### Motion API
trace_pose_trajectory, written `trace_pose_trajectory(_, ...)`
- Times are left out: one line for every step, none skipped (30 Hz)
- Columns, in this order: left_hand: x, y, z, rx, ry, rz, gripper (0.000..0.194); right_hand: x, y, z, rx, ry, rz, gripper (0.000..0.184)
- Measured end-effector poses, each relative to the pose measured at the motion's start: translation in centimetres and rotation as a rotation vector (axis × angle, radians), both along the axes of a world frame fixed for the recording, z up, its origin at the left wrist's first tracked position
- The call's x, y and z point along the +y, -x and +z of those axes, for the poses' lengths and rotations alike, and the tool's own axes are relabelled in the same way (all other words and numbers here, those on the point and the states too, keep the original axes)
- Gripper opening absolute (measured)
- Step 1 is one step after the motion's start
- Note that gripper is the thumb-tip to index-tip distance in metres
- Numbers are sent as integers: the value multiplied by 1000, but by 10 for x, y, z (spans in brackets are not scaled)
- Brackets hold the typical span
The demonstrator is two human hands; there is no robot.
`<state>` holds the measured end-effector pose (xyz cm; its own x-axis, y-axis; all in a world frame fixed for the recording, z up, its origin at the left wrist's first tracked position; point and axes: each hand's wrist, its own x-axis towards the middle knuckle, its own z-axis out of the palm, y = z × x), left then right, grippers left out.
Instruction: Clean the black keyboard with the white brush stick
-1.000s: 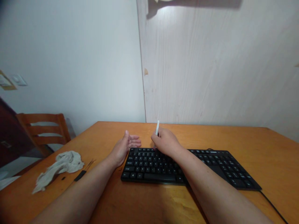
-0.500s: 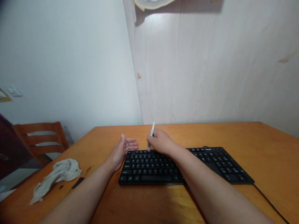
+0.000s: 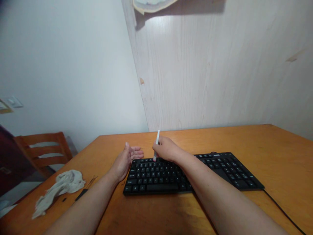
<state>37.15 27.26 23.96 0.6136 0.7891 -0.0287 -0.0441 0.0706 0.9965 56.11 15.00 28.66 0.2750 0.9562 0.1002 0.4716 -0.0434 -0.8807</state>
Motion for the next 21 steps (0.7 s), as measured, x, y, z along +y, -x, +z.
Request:
trace_pose_trajectory(0, 0, 0, 0, 1, 1, 80, 1, -1, -1, -1, -6, -7, 19)
trace_pose_trajectory(0, 0, 0, 1, 2, 3, 79, 1, -3, -1, -3, -17, -21, 19)
trace_pose_trajectory(0, 0, 0, 1, 3, 3, 79, 2, -4, -1, -5, -30, -39, 19)
trace_pose_trajectory(0, 0, 0, 2, 4, 0, 79, 2, -5, 0, -6, -45, -55, 18)
trace_pose_trajectory(1, 0, -1, 0, 4, -2, 78, 3, -6, 2, -5, -60, -68, 18)
trace_pose_trajectory(1, 0, -1, -1, 3, -2, 78, 3, -6, 4, -1, -75, -77, 17)
trace_pose_trajectory(1, 0, -2, -1, 1, -1, 78, 2, -5, 7, 4, -89, -82, 15)
trace_pose_trajectory(2, -1, -2, -1, -1, 0, 77, 2, -4, 11, 14, -101, -82, 14)
trace_pose_trajectory(2, -1, -3, -1, -3, 1, 77, 2, -4, 14, 26, -112, -77, 11)
trace_pose_trajectory(2, -1, -3, -1, -4, 1, 77, 1, -3, 18, 38, -120, -68, 9)
trace_pose_trajectory(3, -1, -4, -2, -5, 0, 77, 0, -3, 22, 46, -127, -56, 7)
trace_pose_trajectory(3, 0, -4, -4, -4, -4, 77, -1, -3, 26, 46, -133, -42, 6)
trace_pose_trajectory(3, 0, -4, -7, -5, -7, 77, -2, -5, 28, 39, -136, -26, 5)
trace_pose_trajectory(3, 0, -4, -10, -8, -10, 77, -4, -7, 30, 28, -134, -11, 5)
trace_pose_trajectory(3, 0, -4, -12, -11, -12, 77, -7, -9, 31, 18, -126, -1, 6)
trace_pose_trajectory(3, 0, -4, -11, -14, -13, 77, -10, -12, 31, 17, -115, 7, 6)
trace_pose_trajectory(3, 0, -4, -8, -15, -13, 76, -14, -14, 29, 24, -102, 15, 7)
trace_pose_trajectory(3, 0, -4, -4, -15, -11, 76, -19, -15, 26, 40, -92, 20, 7)
trace_pose_trajectory(3, 0, -3, 0, -14, -8, 76, -24, -16, 22, 58, -94, 24, 8)
trace_pose_trajectory(2, 0, -3, 3, -12, -5, 76, -29, -17, 18, 76, -104, 32, 8)
trace_pose_trajectory(2, 0, -2, 5, -12, -1, 76, -34, -16, 13, 97, -121, 37, 9)
